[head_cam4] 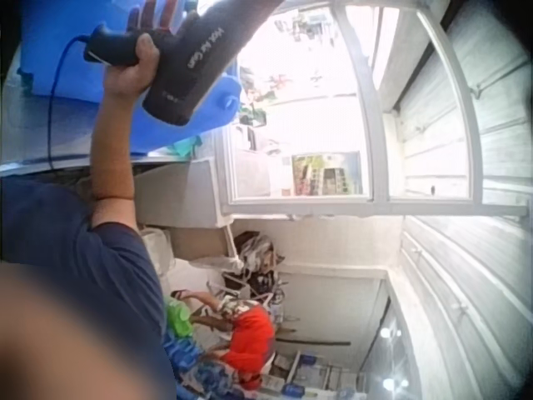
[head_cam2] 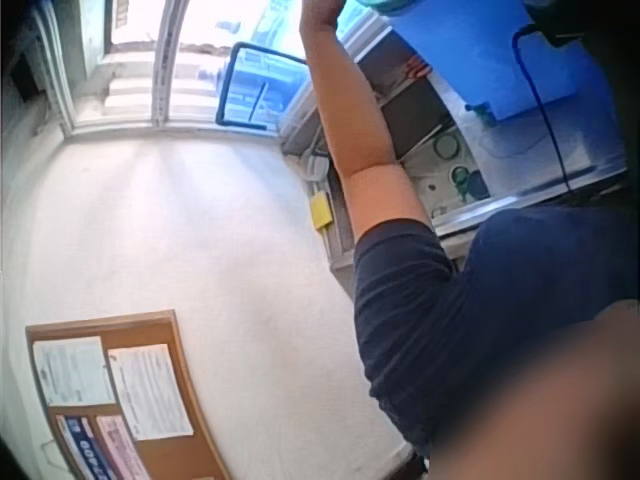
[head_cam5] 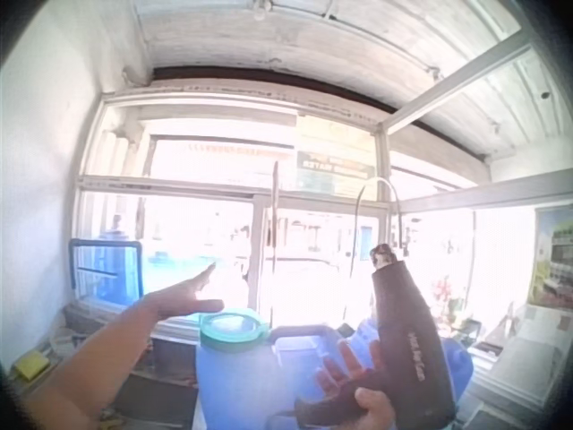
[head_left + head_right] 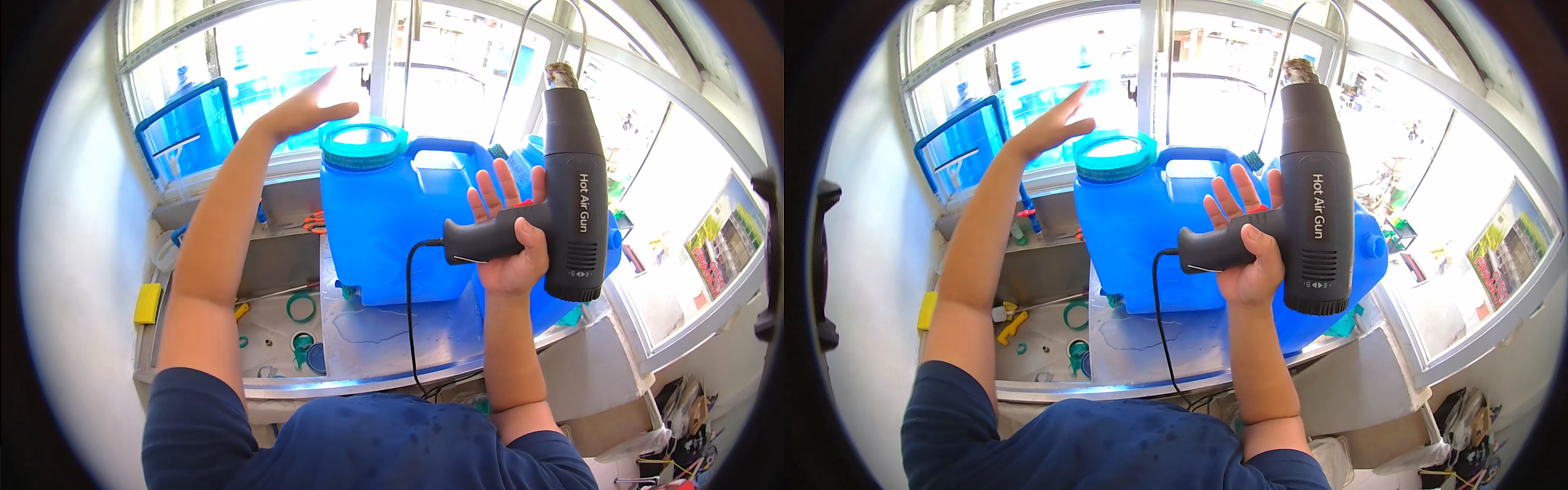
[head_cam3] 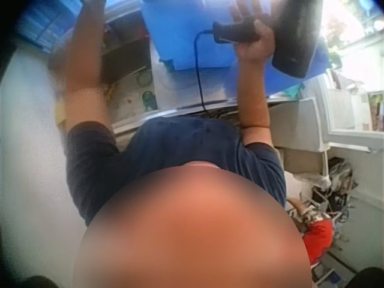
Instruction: The person fills a blue plastic container with water, wipes it dry, and then uses a heat gun to attach a green plastic ring to the container's opening. They then place the container into a plastic bag.
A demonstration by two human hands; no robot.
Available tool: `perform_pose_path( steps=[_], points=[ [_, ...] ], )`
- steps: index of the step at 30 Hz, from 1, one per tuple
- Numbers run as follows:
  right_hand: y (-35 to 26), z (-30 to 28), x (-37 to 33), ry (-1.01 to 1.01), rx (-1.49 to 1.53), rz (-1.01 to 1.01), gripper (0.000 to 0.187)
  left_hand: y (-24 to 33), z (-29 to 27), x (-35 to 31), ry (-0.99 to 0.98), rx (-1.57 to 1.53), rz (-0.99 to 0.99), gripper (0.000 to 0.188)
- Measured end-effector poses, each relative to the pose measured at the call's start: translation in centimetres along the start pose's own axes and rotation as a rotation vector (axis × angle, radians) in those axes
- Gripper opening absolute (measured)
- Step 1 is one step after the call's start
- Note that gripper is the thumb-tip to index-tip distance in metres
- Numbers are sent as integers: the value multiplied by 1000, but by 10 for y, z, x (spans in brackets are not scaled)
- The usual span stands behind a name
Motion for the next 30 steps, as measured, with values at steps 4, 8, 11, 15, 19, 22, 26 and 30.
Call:
perform_pose_path(
  steps=[4, 8, 11, 15, 19, 22, 26, 30],
  points=[
    [24, 10, 8, -120, 49, 64, 63, -72, 40, -48, 76, -392, 9, 139],
    [69, 19, 28, -87, 143, 106, 59, -82, 61, -46, 171, -561, 109, 132],
    [104, 26, 30, 1, 114, 120, 71, -74, 66, -45, 187, -537, 119, 127],
    [123, 37, 28, -43, 21, 92, 79, -71, 65, -52, 194, -344, 31, 126],
    [124, 32, 29, -58, 73, 110, 80, -70, 67, -58, 87, -212, 10, 119],
    [122, 26, 32, -77, 93, 139, 81, -77, 69, -61, 79, -365, -2, 114],
    [119, 24, 35, -83, 50, 153, 83, -84, 58, -61, 249, -217, 11, 108],
    [117, 27, 36, -75, 70, 148, 83, -78, 44, -57, 337, -408, 167, 92]
  ],
)
Point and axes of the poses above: each hand's wrist, its own x-axis towards the middle knuckle, its own z-axis out of the palm, y = z × x, the point moved 8 cm from there along x, towards the middle knuckle, and after that the axes turned 6 degrees about -y, right-handed, at the moved point
